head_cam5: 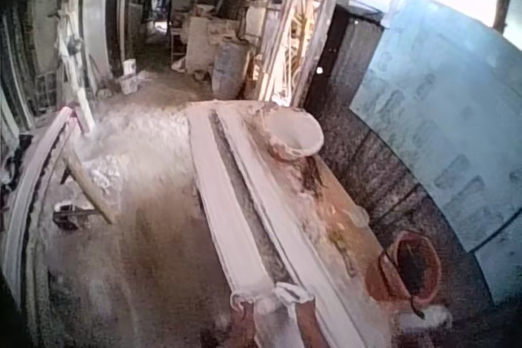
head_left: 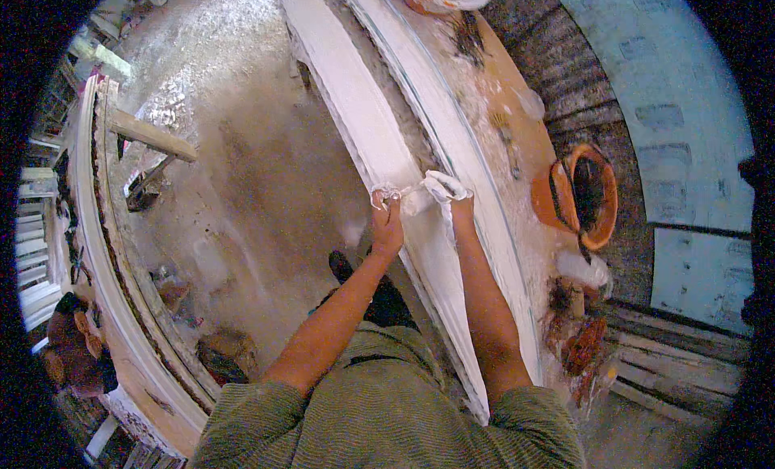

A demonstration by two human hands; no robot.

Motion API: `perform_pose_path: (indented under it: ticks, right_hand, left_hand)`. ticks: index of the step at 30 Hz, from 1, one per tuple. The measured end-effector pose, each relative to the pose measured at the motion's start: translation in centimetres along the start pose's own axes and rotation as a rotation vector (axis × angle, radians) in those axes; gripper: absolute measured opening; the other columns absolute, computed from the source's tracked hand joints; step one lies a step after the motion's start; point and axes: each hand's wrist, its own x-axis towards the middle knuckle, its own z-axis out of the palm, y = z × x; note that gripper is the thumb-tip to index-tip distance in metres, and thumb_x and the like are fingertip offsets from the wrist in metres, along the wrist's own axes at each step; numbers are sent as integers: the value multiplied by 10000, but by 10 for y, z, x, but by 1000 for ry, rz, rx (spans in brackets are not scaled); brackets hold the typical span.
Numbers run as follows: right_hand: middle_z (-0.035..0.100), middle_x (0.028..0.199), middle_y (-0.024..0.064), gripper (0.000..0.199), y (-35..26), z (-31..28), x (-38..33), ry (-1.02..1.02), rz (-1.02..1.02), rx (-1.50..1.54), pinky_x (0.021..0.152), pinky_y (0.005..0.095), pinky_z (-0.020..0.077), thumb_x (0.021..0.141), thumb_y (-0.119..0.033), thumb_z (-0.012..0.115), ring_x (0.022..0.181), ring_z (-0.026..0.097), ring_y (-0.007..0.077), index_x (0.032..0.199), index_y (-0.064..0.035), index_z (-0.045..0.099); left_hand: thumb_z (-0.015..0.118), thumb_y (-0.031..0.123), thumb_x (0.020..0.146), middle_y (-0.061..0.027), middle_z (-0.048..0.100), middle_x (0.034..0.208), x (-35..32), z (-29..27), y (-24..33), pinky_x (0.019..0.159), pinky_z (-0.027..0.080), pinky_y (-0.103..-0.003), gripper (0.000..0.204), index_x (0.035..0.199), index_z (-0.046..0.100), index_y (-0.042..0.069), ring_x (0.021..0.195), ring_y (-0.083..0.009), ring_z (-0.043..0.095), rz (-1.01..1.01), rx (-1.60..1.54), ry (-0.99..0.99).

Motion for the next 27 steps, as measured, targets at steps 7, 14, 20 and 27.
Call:
perform_pose_path:
  ticks: [7, 14, 20, 27]
  right_hand:
    - [667, 1002, 56, 245, 43, -88, -133, 34, 36, -102, 764, 226, 484, 837, -111, 661, 871, 608, 98, 1068, -28, 666]
    - [676, 997, 55, 281, 75, -173, -275, 49, -68, -320, 807, 257, 476, 820, -168, 683, 890, 605, 122, 1071, -43, 670]
    - [678, 982, 68, 279, 110, -236, -405, 106, -67, -289, 789, 233, 478, 818, -163, 685, 867, 613, 123, 1071, -47, 672]
    - [673, 991, 62, 257, 158, -325, -524, 124, -136, -237, 770, 225, 480, 850, -139, 629, 862, 612, 109, 1091, -56, 666]
  left_hand:
    - [462, 194, 950, -147, 539, 1075, -160, 21, -18, 927, 360, -351, 309, 1167, 438, -24, 1031, -229, 487, -88, 125, -24]
    - [463, 193, 951, -142, 553, 1060, -328, 42, -57, 928, 364, -353, 312, 1176, 441, -22, 1026, -235, 496, 68, 45, 71]
    - [492, 266, 942, -140, 536, 1062, -472, 39, -71, 900, 389, -358, 386, 1210, 401, 5, 994, -239, 497, -125, 106, -34]
    - [431, 276, 970, -216, 516, 1156, -626, 62, -91, 933, 372, -394, 431, 1255, 356, -38, 1071, -311, 505, -96, 138, -144]
